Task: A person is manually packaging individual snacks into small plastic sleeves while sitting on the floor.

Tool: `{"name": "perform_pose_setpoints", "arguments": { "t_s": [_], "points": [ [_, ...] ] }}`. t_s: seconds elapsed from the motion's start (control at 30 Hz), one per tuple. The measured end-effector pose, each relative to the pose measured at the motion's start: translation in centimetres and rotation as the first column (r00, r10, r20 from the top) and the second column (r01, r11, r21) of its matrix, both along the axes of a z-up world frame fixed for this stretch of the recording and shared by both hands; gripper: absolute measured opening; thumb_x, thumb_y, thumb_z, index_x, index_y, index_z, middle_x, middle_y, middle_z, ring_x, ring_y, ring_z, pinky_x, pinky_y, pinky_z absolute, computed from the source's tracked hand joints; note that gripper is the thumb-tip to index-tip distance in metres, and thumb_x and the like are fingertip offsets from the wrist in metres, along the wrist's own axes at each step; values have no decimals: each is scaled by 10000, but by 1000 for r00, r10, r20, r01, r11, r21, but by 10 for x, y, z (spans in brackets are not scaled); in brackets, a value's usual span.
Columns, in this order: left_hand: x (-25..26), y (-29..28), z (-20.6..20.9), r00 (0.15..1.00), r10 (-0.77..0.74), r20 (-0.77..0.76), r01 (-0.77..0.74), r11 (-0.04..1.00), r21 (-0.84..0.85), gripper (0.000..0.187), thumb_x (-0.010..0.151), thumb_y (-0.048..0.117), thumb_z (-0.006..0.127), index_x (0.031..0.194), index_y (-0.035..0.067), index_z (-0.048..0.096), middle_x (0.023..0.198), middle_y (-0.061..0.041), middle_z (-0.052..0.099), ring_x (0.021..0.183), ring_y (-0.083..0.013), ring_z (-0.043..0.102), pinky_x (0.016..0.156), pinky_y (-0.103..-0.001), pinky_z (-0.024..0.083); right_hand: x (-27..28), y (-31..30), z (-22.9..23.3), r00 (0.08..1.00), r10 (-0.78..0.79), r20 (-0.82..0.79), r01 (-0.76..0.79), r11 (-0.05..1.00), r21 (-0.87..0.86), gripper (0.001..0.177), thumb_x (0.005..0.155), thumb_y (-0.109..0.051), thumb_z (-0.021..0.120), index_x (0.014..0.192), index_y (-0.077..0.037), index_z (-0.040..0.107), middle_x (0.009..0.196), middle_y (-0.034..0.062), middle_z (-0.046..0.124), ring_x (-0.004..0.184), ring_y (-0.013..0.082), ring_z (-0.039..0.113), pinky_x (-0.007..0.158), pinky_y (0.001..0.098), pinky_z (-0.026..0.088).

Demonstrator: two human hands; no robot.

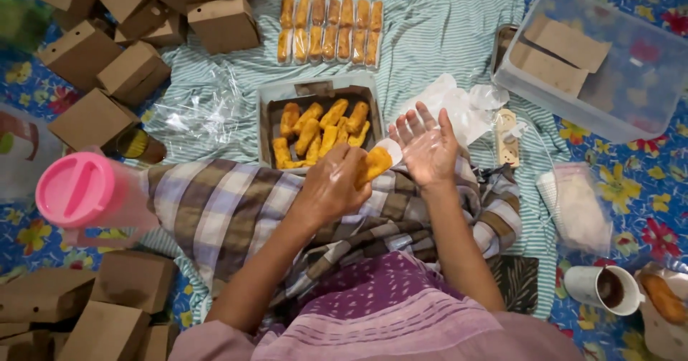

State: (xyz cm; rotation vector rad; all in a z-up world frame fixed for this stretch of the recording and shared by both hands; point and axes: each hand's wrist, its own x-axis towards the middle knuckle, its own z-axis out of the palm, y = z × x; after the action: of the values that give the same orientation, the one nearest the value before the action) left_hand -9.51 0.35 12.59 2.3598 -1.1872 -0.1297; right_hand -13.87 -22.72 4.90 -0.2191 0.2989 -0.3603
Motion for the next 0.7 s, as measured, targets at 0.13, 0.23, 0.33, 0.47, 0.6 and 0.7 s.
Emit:
{"name": "perform_pose_setpoints", "arguments": {
  "t_s": [0.13, 0.23, 0.33, 0.47, 0.6, 0.7],
  "points": [
    [-9, -9, -4, 996, 8, 86, -6, 1000, -20, 497, 737, 380, 780, 1117, 119, 596, 951, -106, 601, 965, -377, 684, 799, -486, 589, -4, 5, -2, 999, 29, -22, -30, 997, -66, 472, 935, -474, 652, 1237, -113, 684, 1066, 116, 756, 1037, 330, 732, 1011, 554, 559],
    [-12, -15, -12, 980, 22, 196, -7, 997, -78, 472, 741, 401, 768, 1064, 106, 592, 902, -105, 587, 914, -363, 686, 771, -457, 592, -8, 13, 0, 998, 56, -4, -56, 995, -85, 463, 942, -453, 648, 1255, -113, 670, 1089, 126, 748, 1044, 344, 728, 1000, 564, 564],
    [-17, -20, -16, 959, 37, 280, 6, 988, -151, 450, 696, 343, 795, 989, 90, 567, 868, -121, 583, 869, -387, 684, 748, -452, 588, -11, 21, -1, 997, 76, -5, -76, 993, -92, 462, 950, -445, 645, 1267, -109, 663, 1101, 136, 746, 1051, 352, 723, 1002, 572, 558],
    [-25, -28, -12, 921, 97, 377, -10, 974, -226, 427, 666, 290, 786, 954, 80, 550, 834, -116, 561, 790, -361, 667, 680, -418, 574, -8, 26, -8, 993, 114, 41, -110, 990, -88, 458, 967, -433, 623, 1286, -106, 644, 1133, 155, 735, 1085, 369, 710, 1005, 559, 556],
    [-23, -36, -22, 897, 112, 427, -9, 972, -235, 468, 609, 262, 828, 940, 70, 558, 834, -115, 556, 771, -353, 645, 642, -425, 560, -7, 32, -17, 983, 160, 88, -154, 986, -71, 465, 989, -400, 581, 1345, -102, 604, 1229, 177, 707, 1172, 397, 671, 1020, 580, 539],
    [-26, -36, -19, 886, 125, 446, -23, 974, -227, 486, 600, 272, 837, 938, 58, 559, 834, -117, 555, 779, -349, 638, 636, -439, 543, -10, 40, -21, 983, 170, 69, -165, 984, -70, 462, 991, -374, 571, 1374, -115, 575, 1302, 161, 677, 1222, 397, 640, 1043, 589, 517]
  ]
}}
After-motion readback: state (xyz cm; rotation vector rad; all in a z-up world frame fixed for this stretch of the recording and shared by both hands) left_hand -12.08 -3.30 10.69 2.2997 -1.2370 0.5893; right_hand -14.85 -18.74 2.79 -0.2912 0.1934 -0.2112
